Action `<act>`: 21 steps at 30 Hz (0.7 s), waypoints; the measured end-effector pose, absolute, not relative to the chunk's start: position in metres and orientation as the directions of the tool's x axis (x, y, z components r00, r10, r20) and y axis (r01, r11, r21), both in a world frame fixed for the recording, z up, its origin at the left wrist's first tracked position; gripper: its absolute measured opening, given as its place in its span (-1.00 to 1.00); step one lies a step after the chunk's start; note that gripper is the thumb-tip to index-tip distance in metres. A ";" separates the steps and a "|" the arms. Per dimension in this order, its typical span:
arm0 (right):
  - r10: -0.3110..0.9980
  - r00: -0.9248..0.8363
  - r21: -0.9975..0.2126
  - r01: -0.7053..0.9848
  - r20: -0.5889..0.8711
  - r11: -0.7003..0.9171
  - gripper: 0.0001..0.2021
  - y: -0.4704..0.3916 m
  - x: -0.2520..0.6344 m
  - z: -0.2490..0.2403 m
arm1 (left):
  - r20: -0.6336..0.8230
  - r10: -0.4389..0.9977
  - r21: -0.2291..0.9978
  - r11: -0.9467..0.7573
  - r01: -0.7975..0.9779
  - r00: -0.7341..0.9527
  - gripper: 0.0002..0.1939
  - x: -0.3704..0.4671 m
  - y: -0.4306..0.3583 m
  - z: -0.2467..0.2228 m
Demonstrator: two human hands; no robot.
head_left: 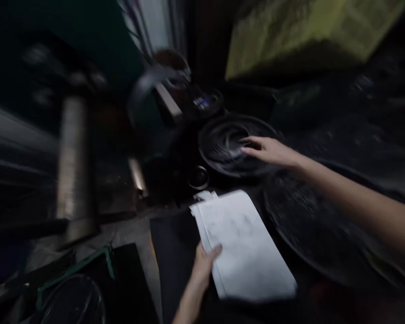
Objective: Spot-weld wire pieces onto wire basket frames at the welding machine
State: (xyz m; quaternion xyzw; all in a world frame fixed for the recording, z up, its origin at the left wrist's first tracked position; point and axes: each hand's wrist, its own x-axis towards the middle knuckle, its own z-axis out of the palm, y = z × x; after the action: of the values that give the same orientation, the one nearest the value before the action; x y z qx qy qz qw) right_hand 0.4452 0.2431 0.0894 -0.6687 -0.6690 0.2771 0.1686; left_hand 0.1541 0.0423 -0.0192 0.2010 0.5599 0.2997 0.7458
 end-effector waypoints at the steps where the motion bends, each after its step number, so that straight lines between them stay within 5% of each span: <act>1: 0.976 -0.008 -0.595 0.794 -0.216 -0.125 -0.37 0.186 0.450 0.072 | -0.711 0.663 0.611 0.747 -0.262 0.233 -0.34 0.153 0.038 -0.022; 6: 0.889 0.245 -0.703 0.544 -0.388 -0.457 -0.28 -0.020 0.418 0.029 | -0.690 0.565 0.511 0.823 -0.248 0.452 -0.44 0.154 0.032 -0.002; 11: 0.916 0.254 -0.914 0.185 -0.310 -0.360 -0.40 -0.075 0.436 0.094 | -0.536 0.677 0.770 0.637 -0.037 0.505 -0.51 0.215 0.046 0.073; 14: 0.885 0.453 -0.895 0.342 -0.109 -0.286 -0.40 -0.113 0.480 0.156 | -0.219 0.761 0.897 0.404 -0.181 0.611 -0.51 0.286 0.022 0.114; 17: 0.724 0.657 -0.712 0.611 0.210 -0.347 -0.52 -0.163 0.494 0.205 | -0.061 0.670 0.922 0.322 -0.215 0.740 -0.56 0.342 -0.024 0.142; 21: 0.685 0.624 -0.504 0.758 0.376 -0.414 -0.50 -0.221 0.479 0.222 | 0.159 0.545 0.931 0.194 -0.309 0.823 -0.50 0.389 -0.079 0.155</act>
State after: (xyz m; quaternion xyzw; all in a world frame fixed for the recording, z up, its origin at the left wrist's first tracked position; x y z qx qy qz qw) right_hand 0.4791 -0.2211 0.2216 -0.8391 -0.4298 -0.0556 0.3289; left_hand 0.3889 -0.0792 0.1552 0.5704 0.1037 0.2789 0.7656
